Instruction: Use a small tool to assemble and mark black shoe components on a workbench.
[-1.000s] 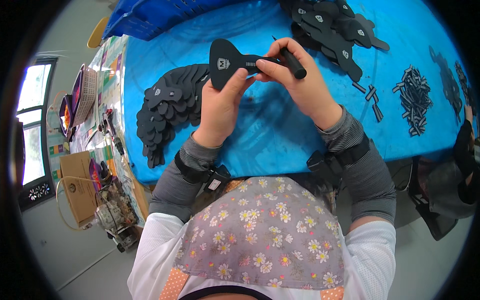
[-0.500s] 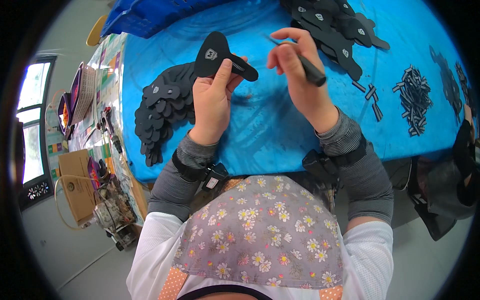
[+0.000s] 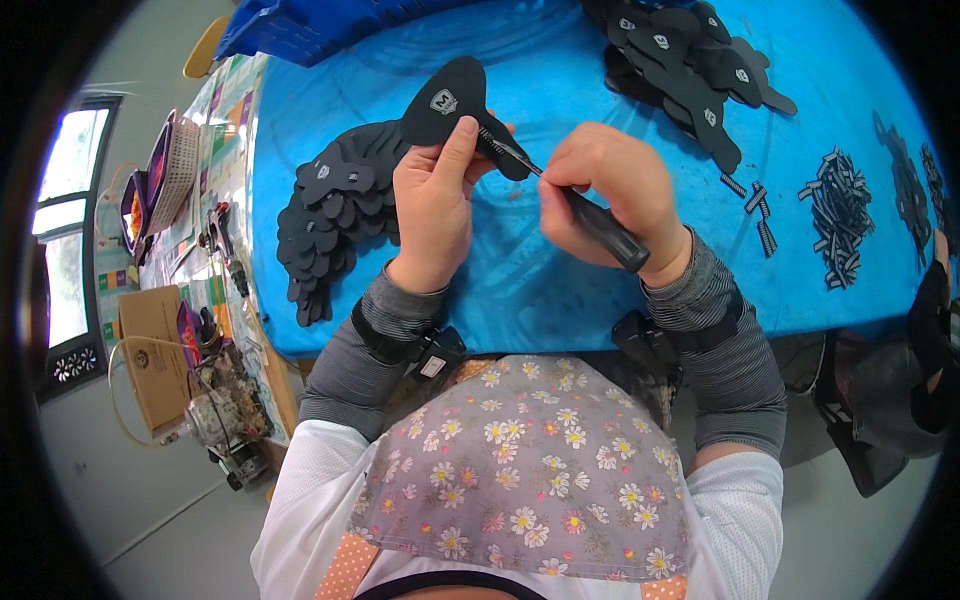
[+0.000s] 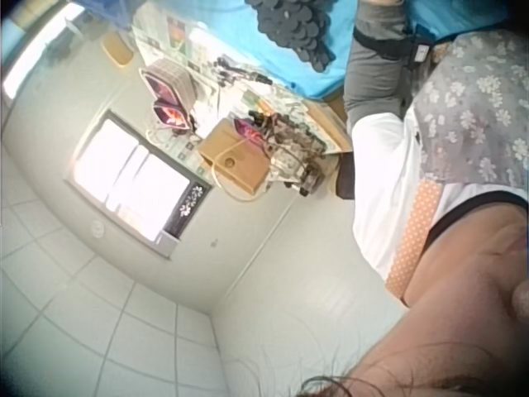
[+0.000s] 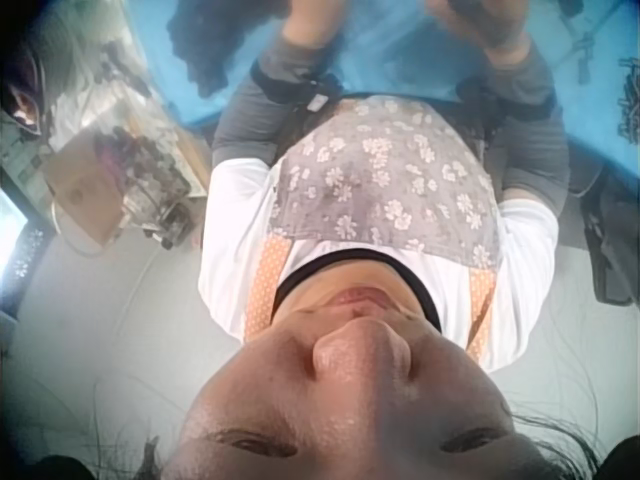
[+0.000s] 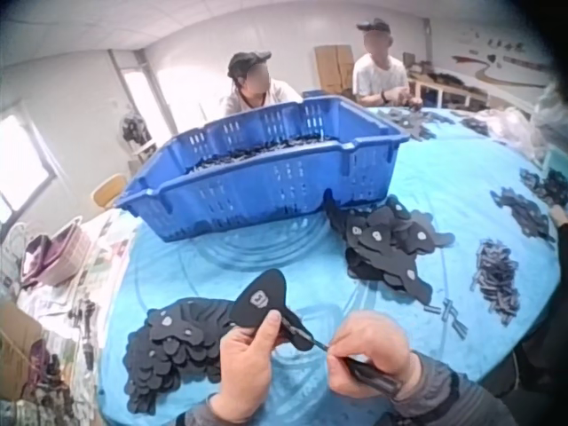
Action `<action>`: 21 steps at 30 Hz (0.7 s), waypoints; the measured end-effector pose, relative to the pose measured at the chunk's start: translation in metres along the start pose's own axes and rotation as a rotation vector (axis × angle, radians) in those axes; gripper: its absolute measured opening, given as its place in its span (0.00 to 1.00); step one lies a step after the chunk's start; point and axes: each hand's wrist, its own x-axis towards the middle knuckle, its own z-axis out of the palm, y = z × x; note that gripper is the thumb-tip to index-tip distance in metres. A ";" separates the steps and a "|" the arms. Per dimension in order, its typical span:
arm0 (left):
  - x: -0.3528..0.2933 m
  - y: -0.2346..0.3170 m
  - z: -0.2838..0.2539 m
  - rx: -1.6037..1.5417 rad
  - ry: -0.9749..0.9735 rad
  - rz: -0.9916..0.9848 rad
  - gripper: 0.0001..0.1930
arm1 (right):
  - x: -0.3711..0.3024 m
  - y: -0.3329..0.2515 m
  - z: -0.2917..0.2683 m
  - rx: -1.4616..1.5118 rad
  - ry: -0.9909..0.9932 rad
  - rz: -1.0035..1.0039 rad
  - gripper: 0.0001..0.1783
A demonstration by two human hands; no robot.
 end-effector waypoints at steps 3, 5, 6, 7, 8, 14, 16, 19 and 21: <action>0.000 0.003 0.000 -0.004 0.018 -0.004 0.12 | 0.004 -0.002 0.000 -0.052 -0.047 -0.057 0.16; 0.001 0.004 -0.001 -0.015 0.029 -0.019 0.12 | 0.006 -0.003 0.001 -0.078 -0.076 -0.076 0.17; 0.001 0.005 -0.001 -0.027 0.063 -0.020 0.13 | 0.007 -0.004 0.001 -0.085 -0.119 -0.059 0.17; 0.001 0.005 -0.002 -0.039 0.098 -0.021 0.13 | 0.008 -0.004 0.001 -0.091 -0.162 -0.043 0.17; 0.002 0.005 -0.003 -0.039 0.097 -0.023 0.13 | 0.007 -0.003 0.002 -0.092 -0.161 -0.040 0.17; 0.002 0.005 -0.005 -0.016 0.106 -0.022 0.13 | 0.005 -0.002 0.003 -0.064 -0.196 0.004 0.14; 0.002 0.003 -0.004 0.034 0.113 0.009 0.14 | 0.005 -0.003 0.003 -0.051 -0.159 0.001 0.14; 0.002 0.001 -0.006 0.064 0.099 0.039 0.14 | 0.005 -0.002 0.003 -0.057 -0.164 0.000 0.14; 0.002 0.001 -0.006 0.073 0.095 0.042 0.15 | 0.005 -0.002 0.003 -0.065 -0.161 -0.005 0.14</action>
